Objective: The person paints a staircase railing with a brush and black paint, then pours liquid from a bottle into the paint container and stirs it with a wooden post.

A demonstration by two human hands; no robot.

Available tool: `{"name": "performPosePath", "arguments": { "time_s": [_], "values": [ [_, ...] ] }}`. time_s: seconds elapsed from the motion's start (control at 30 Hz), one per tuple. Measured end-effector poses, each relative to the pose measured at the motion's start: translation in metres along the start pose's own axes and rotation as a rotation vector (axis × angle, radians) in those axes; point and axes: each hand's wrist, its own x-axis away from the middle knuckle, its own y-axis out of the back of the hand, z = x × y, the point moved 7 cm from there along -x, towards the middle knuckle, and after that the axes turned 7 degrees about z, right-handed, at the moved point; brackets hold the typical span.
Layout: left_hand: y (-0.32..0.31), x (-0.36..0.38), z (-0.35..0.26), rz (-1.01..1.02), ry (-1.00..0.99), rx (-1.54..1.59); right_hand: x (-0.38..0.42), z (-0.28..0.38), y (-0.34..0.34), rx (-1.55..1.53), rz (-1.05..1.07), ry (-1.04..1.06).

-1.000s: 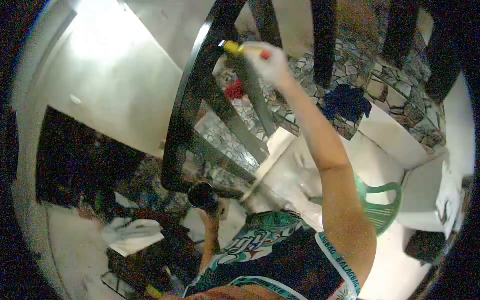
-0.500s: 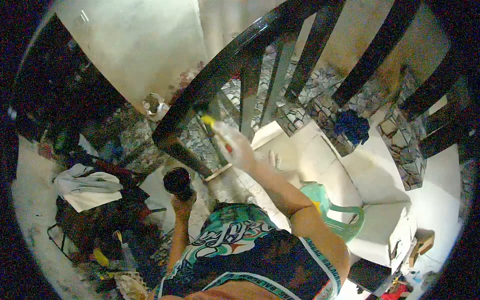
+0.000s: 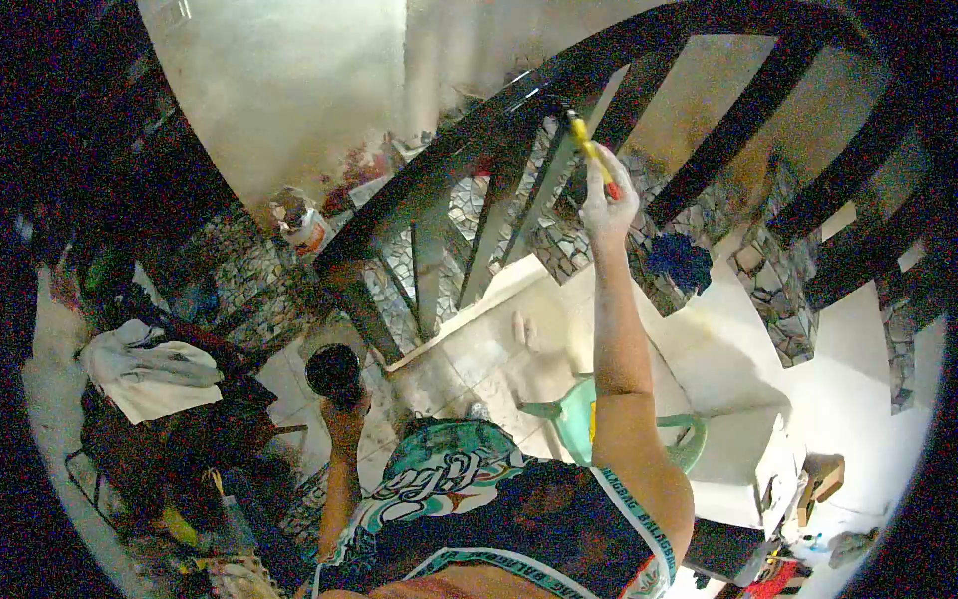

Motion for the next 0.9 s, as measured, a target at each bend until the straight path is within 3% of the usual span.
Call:
{"name": "performPosePath", "arguments": {
  "time_s": [0.1,0.23,0.4,0.53,0.63,0.8,0.9],
  "values": [
    [0.008,0.007,-0.017,0.001,-0.010,-0.056,0.029,0.016,-0.023,0.106,-0.017,0.161],
    [0.017,0.007,-0.012,0.015,-0.036,-0.166,0.113,0.074,-0.106,0.116,0.264,0.295],
    [0.027,0.004,-0.002,0.043,-0.010,-0.117,0.182,0.108,-0.148,-0.016,0.534,0.188],
    [0.034,0.005,-0.003,0.040,-0.102,-0.167,0.200,0.095,-0.154,-0.357,0.767,-0.073],
    [0.039,0.004,-0.005,0.008,-0.110,-0.121,0.166,0.095,-0.145,-0.214,0.683,0.097],
    [0.052,0.007,0.010,-0.020,-0.135,-0.003,0.116,0.053,-0.115,-0.187,0.508,-0.062],
    [0.059,0.014,0.024,0.014,-0.071,-0.086,0.119,0.060,-0.113,-0.033,0.467,0.098]
  ]
}}
